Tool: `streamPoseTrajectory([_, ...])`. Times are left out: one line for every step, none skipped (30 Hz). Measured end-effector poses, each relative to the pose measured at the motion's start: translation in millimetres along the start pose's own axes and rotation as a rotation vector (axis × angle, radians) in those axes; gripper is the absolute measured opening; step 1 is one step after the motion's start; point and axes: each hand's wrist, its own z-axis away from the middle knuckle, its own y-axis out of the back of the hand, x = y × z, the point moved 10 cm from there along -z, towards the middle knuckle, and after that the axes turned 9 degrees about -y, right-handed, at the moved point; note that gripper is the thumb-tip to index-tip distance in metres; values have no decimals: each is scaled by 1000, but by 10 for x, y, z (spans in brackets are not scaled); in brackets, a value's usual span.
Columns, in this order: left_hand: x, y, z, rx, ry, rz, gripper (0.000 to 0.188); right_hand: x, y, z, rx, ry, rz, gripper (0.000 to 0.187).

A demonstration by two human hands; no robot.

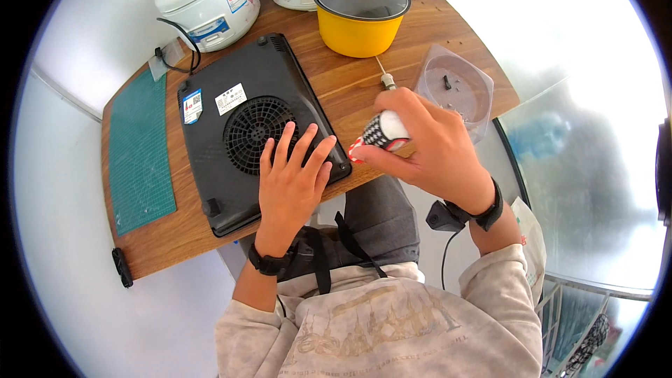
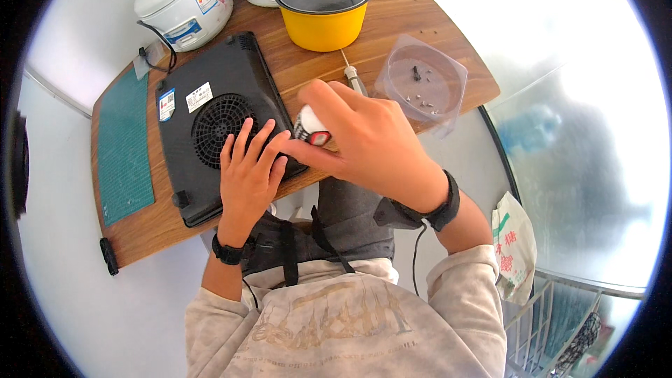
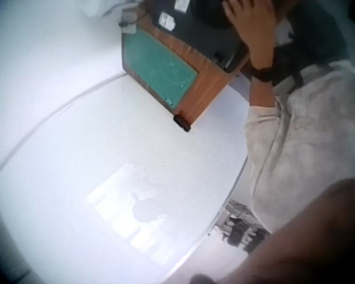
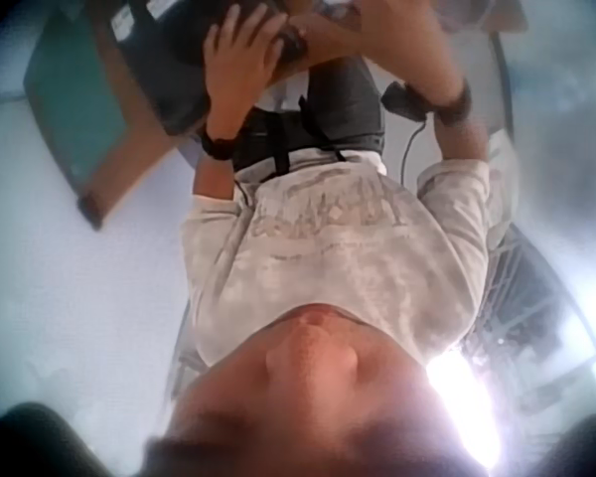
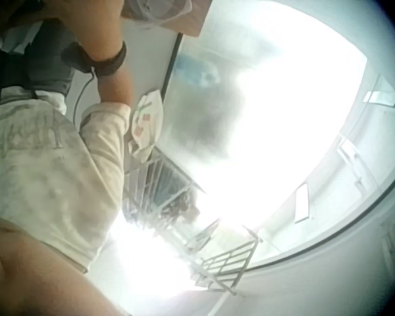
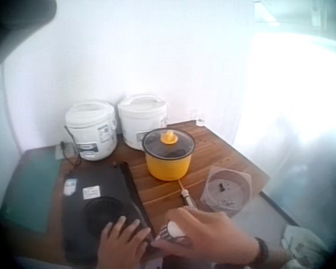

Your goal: The person assembles an induction cooktop by securing internal components and the control panel with screws. They use a screwdriver to fasten screws into the circuit board area and then attach the main cover plate to the unit.

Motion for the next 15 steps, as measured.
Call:
streamPoseTrajectory([5,2,-4,4,-2,3,37,-1,-31,-18,-17,-18,21,37])
streamPoseTrajectory([1,11,-4,7,-2,2,36,-47,-32,-34,-6,22,6,37])
streamPoseTrajectory([-3,9,-3,6,-4,4,35,-86,-32,-49,5,62,-8,36])
streamPoseTrajectory([-7,1,-1,4,-6,6,35,-127,-33,-55,16,101,-23,36])
streamPoseTrajectory([-7,-1,-6,5,-7,9,34,-116,-72,-56,-9,85,-95,36])
streamPoseTrajectory([-4,10,-9,11,-8,-1,36,-101,-123,-43,-34,69,-167,36])
streamPoseTrajectory([2,24,-9,16,-9,-11,38,-92,-153,-32,-60,53,-239,37])
streamPoseTrajectory([-4,33,4,18,-6,-24,40,-98,-162,-18,-74,46,-225,37])
streamPoseTrajectory([-5,40,2,27,-8,-15,40,-101,-151,-3,-89,39,-211,38])
streamPoseTrajectory([-3,45,-8,36,-10,-7,40,-101,-153,3,-104,33,-197,39])
streamPoseTrajectory([6,41,-14,44,-14,4,40,-88,-155,7,-108,23,-207,39])
streamPoseTrajectory([1,25,-5,32,-8,5,39,-75,-159,11,-113,13,-217,39])
streamPoseTrajectory([-4,11,6,20,-2,4,38,-60,-164,16,-118,3,-227,39])
streamPoseTrajectory([-12,5,10,9,3,4,37,-69,-149,19,-103,14,-221,39])
streamPoseTrajectory([-10,11,8,14,0,9,37,-76,-135,25,-88,25,-215,40])
